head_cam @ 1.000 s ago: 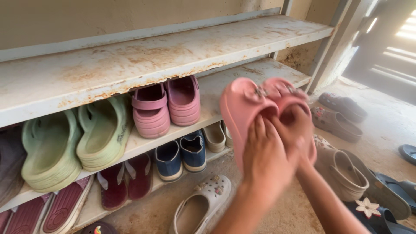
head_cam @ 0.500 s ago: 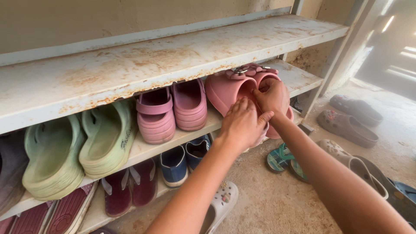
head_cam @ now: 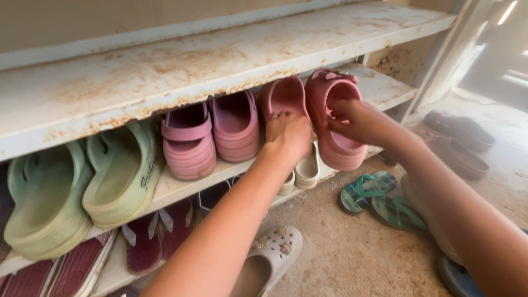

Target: The person removes various shoes from a multi-tiered shoe rack and rearranges them neatly on the shelves. They handle pink slides, beige clogs, dark slides, green flip-flops, and purple clogs, placing each pair in an orderly fashion.

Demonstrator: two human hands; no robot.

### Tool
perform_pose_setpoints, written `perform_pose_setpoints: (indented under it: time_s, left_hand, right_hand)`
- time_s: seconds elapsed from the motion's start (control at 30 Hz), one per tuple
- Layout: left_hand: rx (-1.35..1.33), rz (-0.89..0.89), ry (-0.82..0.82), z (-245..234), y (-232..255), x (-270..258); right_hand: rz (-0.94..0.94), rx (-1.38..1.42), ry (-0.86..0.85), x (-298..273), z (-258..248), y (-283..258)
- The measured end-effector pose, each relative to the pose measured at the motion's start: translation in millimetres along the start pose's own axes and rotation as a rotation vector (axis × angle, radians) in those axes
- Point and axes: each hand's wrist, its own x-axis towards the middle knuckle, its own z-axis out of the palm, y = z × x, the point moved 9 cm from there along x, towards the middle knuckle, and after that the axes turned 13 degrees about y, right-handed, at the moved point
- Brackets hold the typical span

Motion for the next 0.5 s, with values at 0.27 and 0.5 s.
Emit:
perform_pose_setpoints:
  time_s: [0.27,0.5]
  left_hand:
    - [0.017,-0.007,0.05,12,-8,2]
    - [0.117,0.098,0.085,6,-1,0]
  right_hand:
    - [-0.566,-0.23,0.105,-60,-12,-80]
    - [0.12,-0.263,-0.317,-55,-10,-53]
